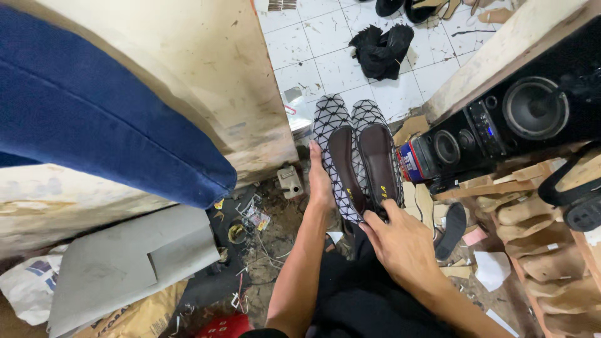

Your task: The person sits on the floor of a shoe workshop and assembles flat shoes. They hold a shoe upper over a small gas burner, press a rubber sole onto the upper, fit the shoe over a wooden last, and press and adjust the sole and upper together. They handle several shoes and soles one at a time and place finished pairs on the floor.

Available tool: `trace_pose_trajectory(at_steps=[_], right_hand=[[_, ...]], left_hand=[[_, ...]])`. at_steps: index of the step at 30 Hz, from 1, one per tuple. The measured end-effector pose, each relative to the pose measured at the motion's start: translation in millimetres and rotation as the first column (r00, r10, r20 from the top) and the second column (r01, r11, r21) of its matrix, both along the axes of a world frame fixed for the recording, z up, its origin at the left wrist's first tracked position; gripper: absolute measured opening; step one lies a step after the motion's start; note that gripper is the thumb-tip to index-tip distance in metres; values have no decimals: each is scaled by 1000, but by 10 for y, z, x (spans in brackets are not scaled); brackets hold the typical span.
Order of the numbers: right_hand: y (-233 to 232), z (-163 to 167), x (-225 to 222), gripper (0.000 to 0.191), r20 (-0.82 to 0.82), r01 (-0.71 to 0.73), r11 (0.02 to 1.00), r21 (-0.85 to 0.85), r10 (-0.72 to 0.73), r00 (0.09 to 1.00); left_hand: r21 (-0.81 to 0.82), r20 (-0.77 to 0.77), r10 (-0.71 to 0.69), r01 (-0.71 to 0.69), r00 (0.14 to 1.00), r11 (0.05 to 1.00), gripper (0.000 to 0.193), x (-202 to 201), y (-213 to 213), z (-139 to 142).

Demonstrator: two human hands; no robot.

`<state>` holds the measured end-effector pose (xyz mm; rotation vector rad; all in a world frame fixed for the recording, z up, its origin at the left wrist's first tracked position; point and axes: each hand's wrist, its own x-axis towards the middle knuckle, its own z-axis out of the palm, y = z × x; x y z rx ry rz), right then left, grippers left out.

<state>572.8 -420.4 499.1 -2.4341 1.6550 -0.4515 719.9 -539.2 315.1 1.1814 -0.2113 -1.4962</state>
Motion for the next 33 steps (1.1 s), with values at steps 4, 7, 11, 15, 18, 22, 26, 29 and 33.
trace_pose_trajectory(at_steps=[4, 7, 11, 15, 18, 22, 26, 29, 33], right_hand=[[-402, -93, -9, 16, -5, 29, 1000, 7, -29, 1000], [-881, -306, -51, 18, 11, 8, 1000, 17, -8, 1000], [-1949, -890, -134, 35, -9, 14, 987, 159, -13, 1000], [-3373, -1587, -329, 35, -56, 24, 920, 391, -2, 998], [-4354, -1965, -512, 41, -48, -39, 901, 433, 66, 997], [-5332, -2145, -741, 40, -23, -110, 920, 376, 128, 992], [-6266, -2078, -660, 42, -22, -149, 963, 223, 157, 987], [-6670, -1981, -585, 37, 42, -193, 973, 127, 189, 981], [-7348, -1925, -333, 36, 89, -262, 965, -15, 262, 961]], left_hand=[[-166, -349, -26, -35, 937, 986, 69, -32, -400, -271], [-275, -484, -134, -5, 865, 961, 75, -80, -841, -475], [-85, -448, -133, 107, 884, 991, 76, -124, -1661, -708], [126, -349, -47, 97, 936, 987, 67, -181, -2552, -990], [454, -67, -104, 123, 992, 883, 58, -193, -3189, -1141], [355, -17, -113, 112, 993, 928, 47, -74, -3579, -1296], [394, -5, -17, 17, 1000, 919, 43, 121, -3675, -1253], [422, 56, 34, -55, 998, 905, 42, 214, -3545, -1181], [628, 26, 244, -206, 969, 750, 37, 295, -3357, -1203]])
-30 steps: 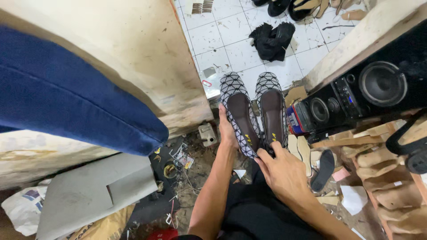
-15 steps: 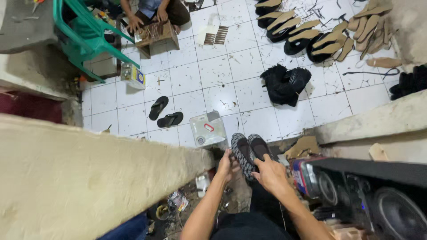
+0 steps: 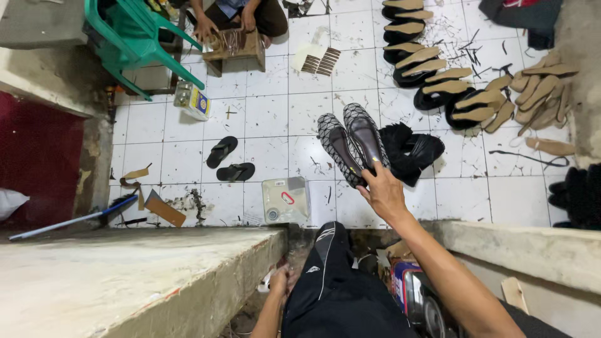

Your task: The person sits on the floor of a shoe workshop and assembles flat shoes. They hold a shoe upper over a small gas burner, press a rubber sole onto the upper, fit the shoe over a wooden last, and press and adjust the sole and upper together. They handle several shoes and soles one at a time and place finished pairs on the floor.

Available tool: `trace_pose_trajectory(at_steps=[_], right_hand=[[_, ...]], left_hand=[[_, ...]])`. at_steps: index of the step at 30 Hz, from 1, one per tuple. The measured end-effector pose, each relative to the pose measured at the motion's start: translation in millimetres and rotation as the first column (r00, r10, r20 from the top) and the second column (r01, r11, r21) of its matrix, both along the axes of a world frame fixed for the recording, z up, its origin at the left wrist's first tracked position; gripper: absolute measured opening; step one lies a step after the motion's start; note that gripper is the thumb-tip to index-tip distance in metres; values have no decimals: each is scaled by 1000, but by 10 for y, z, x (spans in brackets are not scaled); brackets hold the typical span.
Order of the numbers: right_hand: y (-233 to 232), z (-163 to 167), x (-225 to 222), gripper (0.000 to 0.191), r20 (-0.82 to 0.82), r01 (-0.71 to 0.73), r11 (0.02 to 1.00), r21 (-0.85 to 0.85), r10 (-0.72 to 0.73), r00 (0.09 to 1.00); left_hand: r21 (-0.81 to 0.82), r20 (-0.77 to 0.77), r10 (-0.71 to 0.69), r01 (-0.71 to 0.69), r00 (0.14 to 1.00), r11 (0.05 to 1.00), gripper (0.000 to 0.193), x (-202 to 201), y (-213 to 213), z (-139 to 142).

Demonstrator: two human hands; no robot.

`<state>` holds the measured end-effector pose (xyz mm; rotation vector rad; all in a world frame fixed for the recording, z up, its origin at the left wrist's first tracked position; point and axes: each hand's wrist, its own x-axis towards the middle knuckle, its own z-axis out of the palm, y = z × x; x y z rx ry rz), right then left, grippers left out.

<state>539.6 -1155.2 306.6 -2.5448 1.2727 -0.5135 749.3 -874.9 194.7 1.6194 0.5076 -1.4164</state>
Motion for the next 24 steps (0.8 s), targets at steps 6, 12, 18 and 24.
trace_pose_trajectory(at_steps=[6, 12, 18, 24], right_hand=[[-803, -158, 356, 37, 12, -82, 996, -32, 82, 997], [-1815, -549, 809, 40, -17, -205, 979, -15, 205, 979], [-2904, -989, 1509, 46, -233, -292, 935, 199, 335, 913], [-3644, -1483, 2085, 45, -397, -417, 839, 349, 535, 745]], left_hand=[[71, 121, 2, -11, 993, 997, 36, -12, -73, -255], [166, 148, -27, 2, 989, 986, 34, 147, -989, -568], [57, 48, 196, -198, 979, 978, 46, 507, -2338, -537], [-160, 49, 326, -315, 944, 935, 42, 863, -2945, -615]])
